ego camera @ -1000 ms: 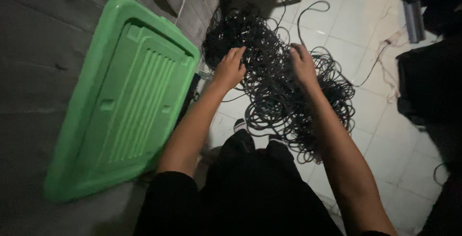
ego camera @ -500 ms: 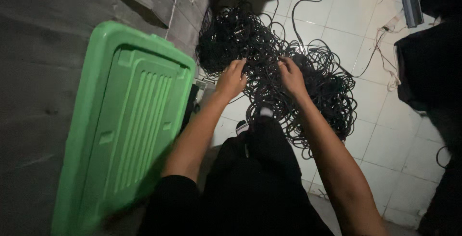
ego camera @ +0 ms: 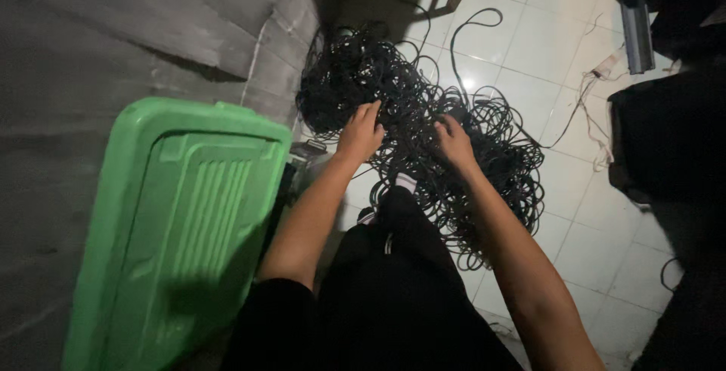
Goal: The person sorts and organizes a large tangled pile of audio cables on the floor, gathering separate lines, coiling a cable into a neat loop, and then placing the gathered cables into a white plastic bin.
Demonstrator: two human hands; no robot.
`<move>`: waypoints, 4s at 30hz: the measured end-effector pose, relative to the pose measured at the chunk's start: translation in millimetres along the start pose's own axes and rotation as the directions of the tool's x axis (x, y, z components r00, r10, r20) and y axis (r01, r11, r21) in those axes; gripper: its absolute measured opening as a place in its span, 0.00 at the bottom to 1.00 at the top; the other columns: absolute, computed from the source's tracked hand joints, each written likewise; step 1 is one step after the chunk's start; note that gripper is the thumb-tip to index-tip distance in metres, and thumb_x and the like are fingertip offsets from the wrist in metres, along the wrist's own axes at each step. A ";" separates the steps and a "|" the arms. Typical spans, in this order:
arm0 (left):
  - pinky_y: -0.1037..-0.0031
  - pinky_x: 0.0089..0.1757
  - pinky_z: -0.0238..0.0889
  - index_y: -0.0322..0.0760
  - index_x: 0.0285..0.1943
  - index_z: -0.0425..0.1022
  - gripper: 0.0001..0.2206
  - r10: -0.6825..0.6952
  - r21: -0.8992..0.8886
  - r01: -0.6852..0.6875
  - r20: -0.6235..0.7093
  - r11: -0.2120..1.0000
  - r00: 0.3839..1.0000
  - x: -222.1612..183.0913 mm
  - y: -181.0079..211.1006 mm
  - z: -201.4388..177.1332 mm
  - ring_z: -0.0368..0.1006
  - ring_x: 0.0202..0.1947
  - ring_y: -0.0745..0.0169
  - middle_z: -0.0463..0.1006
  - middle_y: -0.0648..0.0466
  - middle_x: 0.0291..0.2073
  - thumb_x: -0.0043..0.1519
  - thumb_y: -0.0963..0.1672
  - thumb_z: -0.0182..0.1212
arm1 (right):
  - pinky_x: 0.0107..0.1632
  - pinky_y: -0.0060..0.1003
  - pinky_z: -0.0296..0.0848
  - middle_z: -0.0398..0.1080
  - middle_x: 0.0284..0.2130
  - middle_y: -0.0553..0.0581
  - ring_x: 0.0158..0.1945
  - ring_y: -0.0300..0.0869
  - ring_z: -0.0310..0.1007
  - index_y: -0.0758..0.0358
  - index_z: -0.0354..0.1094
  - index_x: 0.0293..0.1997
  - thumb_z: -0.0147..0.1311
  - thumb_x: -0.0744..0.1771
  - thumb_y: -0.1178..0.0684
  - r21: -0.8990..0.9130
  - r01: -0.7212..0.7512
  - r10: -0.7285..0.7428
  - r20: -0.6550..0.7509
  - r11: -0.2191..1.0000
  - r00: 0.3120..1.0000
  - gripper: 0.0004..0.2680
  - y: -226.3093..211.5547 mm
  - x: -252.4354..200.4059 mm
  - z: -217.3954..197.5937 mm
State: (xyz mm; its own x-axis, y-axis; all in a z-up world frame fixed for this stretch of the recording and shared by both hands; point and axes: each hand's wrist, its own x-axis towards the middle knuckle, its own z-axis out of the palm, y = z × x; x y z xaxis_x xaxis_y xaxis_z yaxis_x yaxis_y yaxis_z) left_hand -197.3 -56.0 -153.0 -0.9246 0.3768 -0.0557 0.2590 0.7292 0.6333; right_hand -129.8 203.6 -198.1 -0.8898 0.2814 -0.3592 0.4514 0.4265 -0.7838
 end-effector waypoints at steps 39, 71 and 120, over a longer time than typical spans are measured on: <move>0.53 0.53 0.66 0.38 0.73 0.61 0.28 0.233 -0.007 -0.260 0.468 0.965 0.852 101.2 -25.3 183.9 0.70 0.55 0.36 0.69 0.42 0.61 0.61 0.45 0.60 | 0.59 0.52 0.68 0.68 0.53 0.74 0.56 0.64 0.69 0.61 0.58 0.70 0.53 0.68 0.47 -0.009 -0.364 0.352 -0.237 0.931 0.906 0.21 190.1 34.9 57.9; 0.52 0.56 0.65 0.34 0.69 0.65 0.30 0.215 -0.157 -0.172 0.323 0.972 0.922 232.4 -251.3 733.1 0.69 0.58 0.31 0.72 0.35 0.59 0.56 0.47 0.62 | 0.55 0.55 0.70 0.73 0.45 0.78 0.51 0.68 0.72 0.71 0.68 0.52 0.54 0.64 0.54 -0.026 -0.239 0.205 -0.433 0.971 0.878 0.14 628.1 369.6 218.9; 0.55 0.40 0.69 0.33 0.46 0.66 0.21 0.199 -0.404 -0.101 0.209 0.909 0.957 198.7 14.8 451.8 0.78 0.39 0.37 0.79 0.38 0.36 0.51 0.47 0.70 | 0.38 0.34 0.71 0.74 0.39 0.51 0.40 0.39 0.73 0.58 0.73 0.48 0.50 0.68 0.46 0.933 -0.029 0.385 -0.120 0.359 0.915 0.10 312.6 163.7 7.4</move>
State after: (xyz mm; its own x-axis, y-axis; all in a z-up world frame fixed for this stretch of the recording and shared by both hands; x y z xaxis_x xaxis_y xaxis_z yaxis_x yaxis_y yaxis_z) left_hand -251.1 287.8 -503.4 -0.7753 0.6253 -0.0885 0.2162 0.3945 0.8931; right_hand -134.9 376.6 -505.8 -0.6320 0.5248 -0.5702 0.1247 -0.6573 -0.7433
